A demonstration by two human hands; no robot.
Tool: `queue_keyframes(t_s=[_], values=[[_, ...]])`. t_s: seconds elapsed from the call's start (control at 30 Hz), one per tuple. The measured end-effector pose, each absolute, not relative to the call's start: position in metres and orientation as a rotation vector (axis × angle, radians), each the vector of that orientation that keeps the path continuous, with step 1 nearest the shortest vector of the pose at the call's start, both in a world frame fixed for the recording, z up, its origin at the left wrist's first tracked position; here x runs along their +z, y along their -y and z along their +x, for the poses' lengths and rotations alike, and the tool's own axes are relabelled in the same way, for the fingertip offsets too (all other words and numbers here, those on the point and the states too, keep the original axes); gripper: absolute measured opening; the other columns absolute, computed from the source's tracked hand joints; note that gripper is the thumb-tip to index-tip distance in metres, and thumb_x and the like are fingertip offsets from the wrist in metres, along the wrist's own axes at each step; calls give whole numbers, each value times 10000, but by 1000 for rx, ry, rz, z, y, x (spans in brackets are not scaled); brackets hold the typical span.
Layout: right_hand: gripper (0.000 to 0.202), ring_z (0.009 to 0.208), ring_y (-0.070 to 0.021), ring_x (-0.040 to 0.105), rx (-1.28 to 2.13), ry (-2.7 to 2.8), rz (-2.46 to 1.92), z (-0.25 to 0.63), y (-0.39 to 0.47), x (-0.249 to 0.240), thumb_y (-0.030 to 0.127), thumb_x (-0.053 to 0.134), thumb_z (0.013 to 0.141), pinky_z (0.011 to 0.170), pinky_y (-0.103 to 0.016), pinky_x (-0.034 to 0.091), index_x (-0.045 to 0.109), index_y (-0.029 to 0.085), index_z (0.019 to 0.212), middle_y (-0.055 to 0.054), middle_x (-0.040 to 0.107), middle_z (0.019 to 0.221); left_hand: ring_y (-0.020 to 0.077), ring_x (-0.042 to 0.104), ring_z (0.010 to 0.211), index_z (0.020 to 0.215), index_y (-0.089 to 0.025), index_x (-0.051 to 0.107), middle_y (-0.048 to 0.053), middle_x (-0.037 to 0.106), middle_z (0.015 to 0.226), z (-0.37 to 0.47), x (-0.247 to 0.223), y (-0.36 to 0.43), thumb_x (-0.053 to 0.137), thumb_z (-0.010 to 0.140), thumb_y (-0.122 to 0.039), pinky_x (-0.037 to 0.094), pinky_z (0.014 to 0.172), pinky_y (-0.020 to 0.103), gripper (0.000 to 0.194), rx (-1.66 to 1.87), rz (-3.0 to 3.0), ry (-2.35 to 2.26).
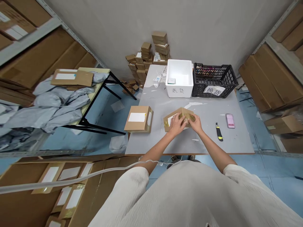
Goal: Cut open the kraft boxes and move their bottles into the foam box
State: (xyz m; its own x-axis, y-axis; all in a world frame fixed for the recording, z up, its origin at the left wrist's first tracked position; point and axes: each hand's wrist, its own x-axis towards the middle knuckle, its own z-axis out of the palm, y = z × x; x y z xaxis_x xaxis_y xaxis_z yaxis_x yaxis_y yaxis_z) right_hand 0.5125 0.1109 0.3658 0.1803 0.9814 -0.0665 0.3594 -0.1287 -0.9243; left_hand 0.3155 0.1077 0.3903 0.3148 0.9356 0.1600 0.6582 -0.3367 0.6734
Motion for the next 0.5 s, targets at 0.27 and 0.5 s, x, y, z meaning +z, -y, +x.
queue_keyframes(t_s=[0.27, 0.5], values=[[871, 1417, -325, 630, 1109, 1118, -1777, 503, -116, 360, 592, 786, 815, 1217, -492, 506, 520, 277, 1582, -126, 642, 1567, 411, 431, 1510, 1601, -317, 613, 144, 464, 1657, 295, 412, -94, 697, 989, -460, 415, 1243, 572, 634, 740, 1965, -1587], [788, 1460, -339, 590, 858, 1207, -1746, 540, -111, 394, 535, 700, 856, 1238, -502, 485, 554, 233, 1568, -139, 633, 1582, 377, 491, 1464, 1593, -283, 591, 166, 448, 1646, 318, 419, -102, 631, 1036, -423, 450, 1232, 554, 576, 839, 1883, -1503]])
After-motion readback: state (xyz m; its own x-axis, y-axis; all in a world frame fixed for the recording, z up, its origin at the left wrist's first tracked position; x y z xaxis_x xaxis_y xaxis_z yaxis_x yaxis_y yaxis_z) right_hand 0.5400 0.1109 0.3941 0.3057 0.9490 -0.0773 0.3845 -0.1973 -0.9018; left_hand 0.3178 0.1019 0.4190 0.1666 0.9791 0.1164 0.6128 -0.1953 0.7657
